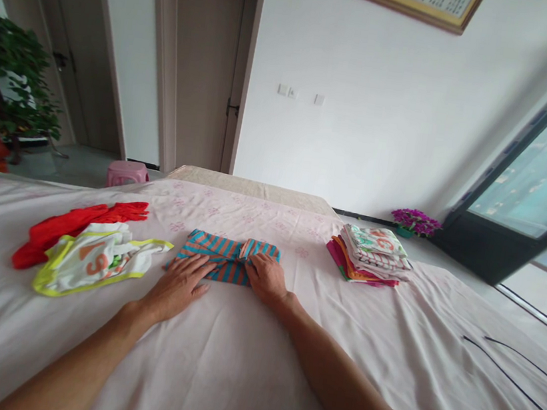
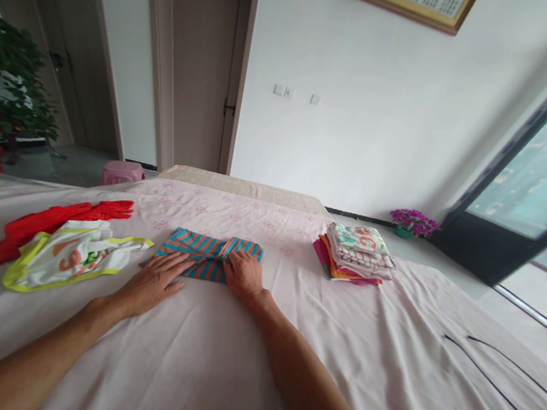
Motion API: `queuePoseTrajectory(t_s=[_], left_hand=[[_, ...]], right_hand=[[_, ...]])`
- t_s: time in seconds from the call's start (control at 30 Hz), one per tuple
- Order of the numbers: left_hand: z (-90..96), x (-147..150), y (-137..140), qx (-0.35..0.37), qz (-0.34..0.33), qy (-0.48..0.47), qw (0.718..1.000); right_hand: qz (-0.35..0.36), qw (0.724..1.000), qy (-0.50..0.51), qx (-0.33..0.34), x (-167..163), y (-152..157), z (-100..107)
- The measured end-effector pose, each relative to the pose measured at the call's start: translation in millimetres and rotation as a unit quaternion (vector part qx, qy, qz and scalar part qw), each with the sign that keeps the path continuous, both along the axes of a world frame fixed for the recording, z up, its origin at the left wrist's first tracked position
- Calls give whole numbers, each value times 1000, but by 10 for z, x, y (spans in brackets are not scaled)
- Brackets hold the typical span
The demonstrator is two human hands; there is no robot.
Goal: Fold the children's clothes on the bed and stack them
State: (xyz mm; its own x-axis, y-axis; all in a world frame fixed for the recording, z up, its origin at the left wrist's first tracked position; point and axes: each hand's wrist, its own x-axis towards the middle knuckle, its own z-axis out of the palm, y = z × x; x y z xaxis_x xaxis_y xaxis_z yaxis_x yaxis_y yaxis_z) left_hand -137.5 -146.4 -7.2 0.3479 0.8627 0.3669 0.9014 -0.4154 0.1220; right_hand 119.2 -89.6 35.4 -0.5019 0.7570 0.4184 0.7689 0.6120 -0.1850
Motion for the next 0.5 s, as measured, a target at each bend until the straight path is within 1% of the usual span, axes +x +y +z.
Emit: queuePoseTrajectory(t_s=[0.1,0.17,0.2,0.27,0.33,0.37,0.43,0.5], left_hand=[[-3,0,3,-2,2,4,1000],[-2,0,2,-3,3,4,1000],[1,0,-1,-3,3,3,1000],[11,2,-9,-3,3,2,1000],[25,8,-17,-3,3,4,1000],[31,11,-20,-3,4,4,1000],[36,17,-21,-1,5,5,1000],[34,20,-16,2,5,3,1000]], right_hand=[[50,998,-21,-6,22,-55,54],[41,999,-9,-14,49,-61,83],[14,1000,4,-17,70,-52,91],[-76,996,29,-21,126,-16,92],[-177,982,39,-42,196,34,81],[-218,973,38,-64,231,59,74],[-266,957,31,-111,294,100,59],[-280,949,30,-141,335,129,45]])
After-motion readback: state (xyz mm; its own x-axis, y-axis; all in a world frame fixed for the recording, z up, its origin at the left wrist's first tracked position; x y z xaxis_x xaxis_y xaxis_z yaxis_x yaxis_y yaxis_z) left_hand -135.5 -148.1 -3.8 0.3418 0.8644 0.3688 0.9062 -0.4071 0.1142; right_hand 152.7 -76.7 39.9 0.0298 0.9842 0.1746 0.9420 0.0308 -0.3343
